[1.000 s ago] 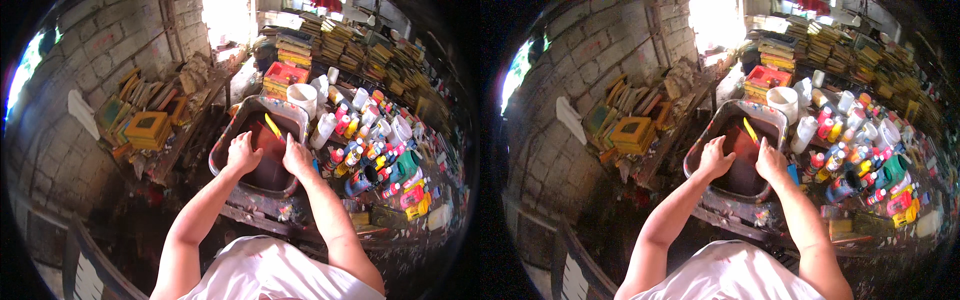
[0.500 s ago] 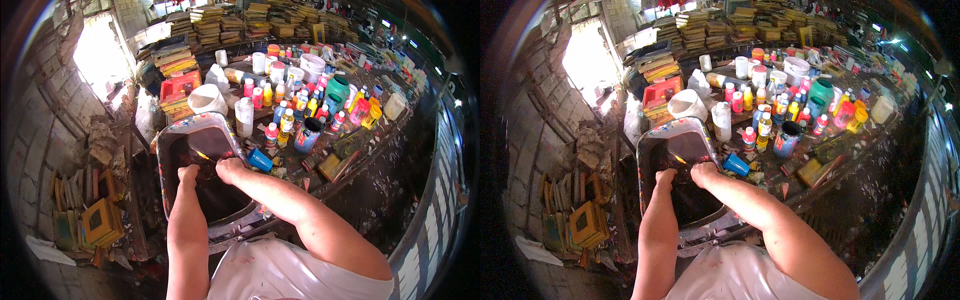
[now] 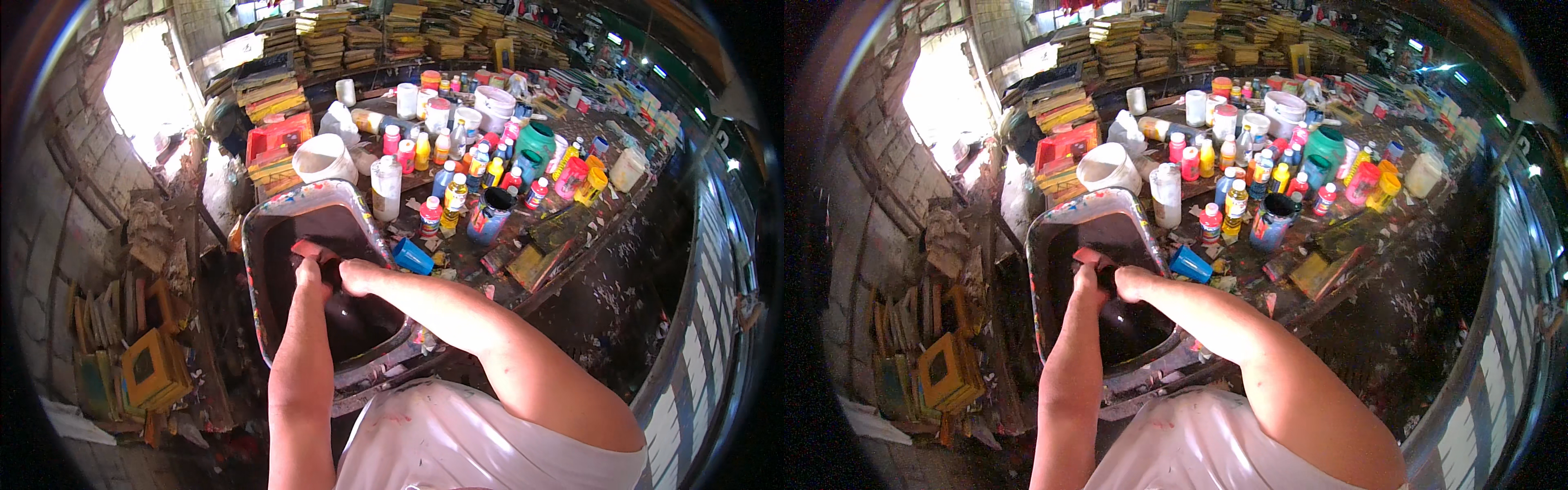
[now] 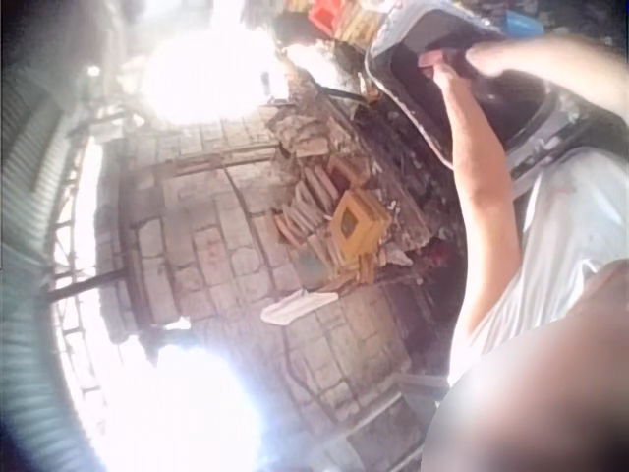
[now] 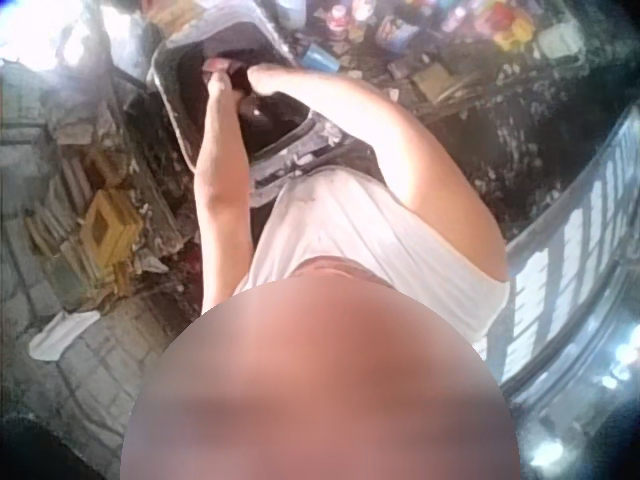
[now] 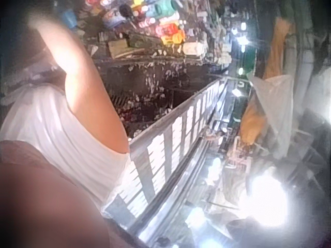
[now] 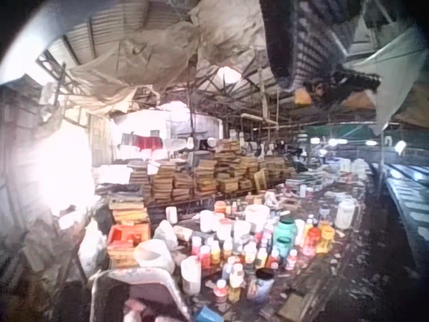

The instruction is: The person pours orange paint into a yellow container and stirs it with a stick. They then add a white liquid from a large jug and continue mixing. Later, they pour a dark blue liquid into a blue container and stir it as well.

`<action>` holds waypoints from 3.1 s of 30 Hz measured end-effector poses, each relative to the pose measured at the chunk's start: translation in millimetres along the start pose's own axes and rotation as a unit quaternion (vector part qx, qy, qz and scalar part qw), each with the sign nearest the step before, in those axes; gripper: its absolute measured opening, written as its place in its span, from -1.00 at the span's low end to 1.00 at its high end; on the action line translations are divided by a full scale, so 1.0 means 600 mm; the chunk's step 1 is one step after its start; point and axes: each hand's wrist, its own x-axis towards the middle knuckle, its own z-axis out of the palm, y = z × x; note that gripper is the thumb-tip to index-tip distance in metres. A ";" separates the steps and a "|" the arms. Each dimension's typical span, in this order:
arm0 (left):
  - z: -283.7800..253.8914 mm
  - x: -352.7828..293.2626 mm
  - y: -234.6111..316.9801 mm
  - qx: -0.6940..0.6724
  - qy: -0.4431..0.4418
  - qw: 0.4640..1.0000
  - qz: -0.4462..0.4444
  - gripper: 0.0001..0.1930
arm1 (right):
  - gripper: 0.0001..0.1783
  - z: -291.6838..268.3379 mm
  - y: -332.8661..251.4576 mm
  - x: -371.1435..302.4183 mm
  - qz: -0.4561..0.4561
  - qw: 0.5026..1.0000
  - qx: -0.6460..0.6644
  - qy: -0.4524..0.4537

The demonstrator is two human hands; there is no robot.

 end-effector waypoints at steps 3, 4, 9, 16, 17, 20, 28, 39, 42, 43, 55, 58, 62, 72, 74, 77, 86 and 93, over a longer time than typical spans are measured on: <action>0.021 -0.020 -0.007 0.011 0.008 0.998 -0.059 -0.41 | -0.70 0.001 -0.017 -0.011 0.025 0.996 0.085 0.029; 0.022 -0.022 -0.005 0.061 -0.002 0.997 -0.049 -0.40 | -0.69 -0.001 -0.027 -0.017 0.023 0.994 0.103 0.041; 0.013 0.010 0.002 0.326 0.128 0.935 0.062 -0.40 | -0.57 -0.017 -0.083 -0.061 0.070 0.973 0.192 0.106; -0.013 0.076 -0.027 0.224 0.097 0.965 0.099 -0.38 | -0.61 -0.027 -0.081 -0.095 0.049 0.953 0.280 0.108; -0.017 0.078 -0.026 0.185 0.093 0.975 0.078 -0.39 | -0.64 -0.029 -0.075 -0.101 0.018 0.958 0.273 0.085; -0.017 0.065 -0.018 0.180 0.105 0.974 0.087 -0.43 | -0.69 -0.048 -0.063 -0.133 -0.020 0.979 0.203 0.022; 0.030 -0.026 -0.001 0.144 0.158 0.971 0.109 -0.58 | -0.67 -0.166 -0.043 -0.265 -0.021 0.980 0.188 -0.058; -0.021 -0.039 0.014 0.438 0.188 0.852 0.215 -0.36 | -0.46 -0.306 -0.032 -0.388 0.064 0.987 0.149 -0.024; -0.002 -0.059 0.001 0.591 0.191 0.757 0.204 -0.01 | -0.55 -0.287 -0.038 -0.364 0.017 0.995 0.046 0.092; 0.001 -0.064 -0.002 0.646 0.180 0.711 0.211 0.04 | -0.53 -0.278 -0.040 -0.351 -0.001 0.996 0.013 0.088; -0.055 -0.024 0.026 0.511 0.230 0.816 0.141 -0.31 | -0.59 -0.078 -0.070 -0.143 -0.014 0.988 -0.121 0.097; -0.061 -0.041 0.035 0.429 0.175 0.881 0.097 -0.26 | -0.60 -0.053 -0.056 -0.123 -0.002 0.991 -0.118 0.063; -0.056 -0.050 0.035 0.386 0.155 0.908 0.056 -0.19 | -0.61 -0.038 -0.039 -0.105 0.000 0.992 -0.118 -0.043; -0.045 0.029 0.012 0.232 0.110 0.966 0.039 -0.26 | -0.66 -0.010 -0.042 -0.093 -0.028 0.997 -0.035 0.066; -0.040 0.017 0.013 0.163 0.026 0.986 0.008 -0.32 | -0.64 -0.013 -0.045 -0.096 -0.012 0.996 -0.006 0.091; -0.024 -0.011 0.013 0.188 0.002 0.982 -0.010 -0.34 | -0.63 -0.022 -0.048 -0.096 0.008 0.995 0.030 0.093; 0.028 -0.033 0.000 0.141 0.061 0.987 0.040 -0.37 | -0.64 -0.039 -0.068 -0.114 0.036 0.986 0.122 0.106; 0.001 -0.002 0.021 0.114 0.083 0.988 0.065 -0.74 | -0.74 -0.079 -0.103 -0.186 0.002 0.998 0.047 0.050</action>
